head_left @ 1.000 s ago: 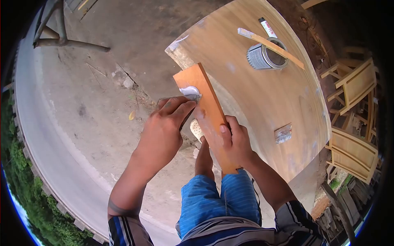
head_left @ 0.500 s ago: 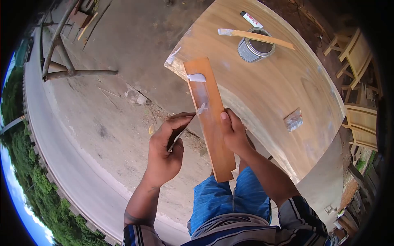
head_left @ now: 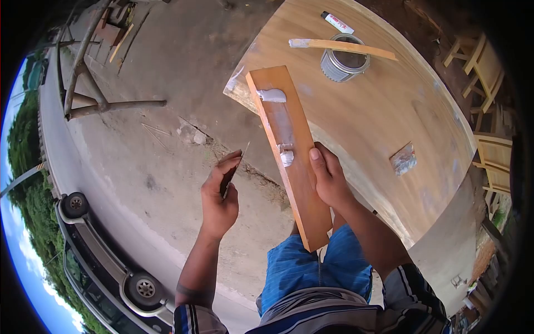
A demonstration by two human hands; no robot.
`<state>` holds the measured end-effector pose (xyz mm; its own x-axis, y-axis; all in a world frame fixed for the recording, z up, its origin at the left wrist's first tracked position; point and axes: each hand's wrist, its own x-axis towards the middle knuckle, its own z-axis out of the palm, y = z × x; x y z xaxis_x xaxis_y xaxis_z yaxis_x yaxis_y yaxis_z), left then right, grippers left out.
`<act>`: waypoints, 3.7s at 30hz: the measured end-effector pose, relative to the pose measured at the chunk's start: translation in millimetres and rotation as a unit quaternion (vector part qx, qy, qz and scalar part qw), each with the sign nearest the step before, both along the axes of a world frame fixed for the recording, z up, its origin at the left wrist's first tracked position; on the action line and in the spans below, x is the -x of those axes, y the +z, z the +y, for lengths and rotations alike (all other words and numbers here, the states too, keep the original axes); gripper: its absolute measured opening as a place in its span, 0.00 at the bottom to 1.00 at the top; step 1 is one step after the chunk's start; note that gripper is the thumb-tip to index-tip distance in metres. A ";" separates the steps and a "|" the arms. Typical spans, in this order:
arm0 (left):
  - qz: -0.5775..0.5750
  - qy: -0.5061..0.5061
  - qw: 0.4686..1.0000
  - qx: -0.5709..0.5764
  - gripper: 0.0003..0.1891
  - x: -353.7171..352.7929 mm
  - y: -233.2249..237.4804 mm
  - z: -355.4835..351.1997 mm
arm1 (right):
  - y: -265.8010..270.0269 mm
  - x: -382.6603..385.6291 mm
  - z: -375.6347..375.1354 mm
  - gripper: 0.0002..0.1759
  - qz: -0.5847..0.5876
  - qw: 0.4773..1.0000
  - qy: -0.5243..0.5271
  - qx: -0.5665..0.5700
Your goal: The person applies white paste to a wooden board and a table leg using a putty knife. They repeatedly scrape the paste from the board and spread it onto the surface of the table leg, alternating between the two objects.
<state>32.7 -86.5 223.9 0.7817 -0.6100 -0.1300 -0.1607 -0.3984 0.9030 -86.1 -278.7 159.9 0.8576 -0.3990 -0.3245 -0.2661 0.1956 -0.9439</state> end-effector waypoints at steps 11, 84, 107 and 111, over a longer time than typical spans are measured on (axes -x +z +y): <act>0.022 -0.170 0.984 -0.045 0.35 -31.7 40.3 -63.9 | -6.6 6.5 -6.6 0.20 -0.002 0.999 -0.023 0.044; -0.139 -0.511 0.848 -0.025 0.33 159.7 -25.6 -334.2 | -49.7 226.9 -158.2 0.24 0.032 0.878 -0.444 -0.178; -0.005 -0.442 0.855 -0.271 0.32 41.6 35.1 -187.3 | -11.7 91.7 -56.7 0.14 0.086 0.979 -0.157 0.099; 0.067 -0.461 0.845 -0.262 0.32 39.8 32.0 -175.4 | -20.0 93.4 -47.5 0.16 0.114 0.977 -0.162 0.073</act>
<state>-7.1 -261.9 255.9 -0.0377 -0.7831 -0.6208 -0.5305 -0.5107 0.6765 -179.5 -326.2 139.9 0.5903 -0.6942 -0.4119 -0.4189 0.1727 -0.8914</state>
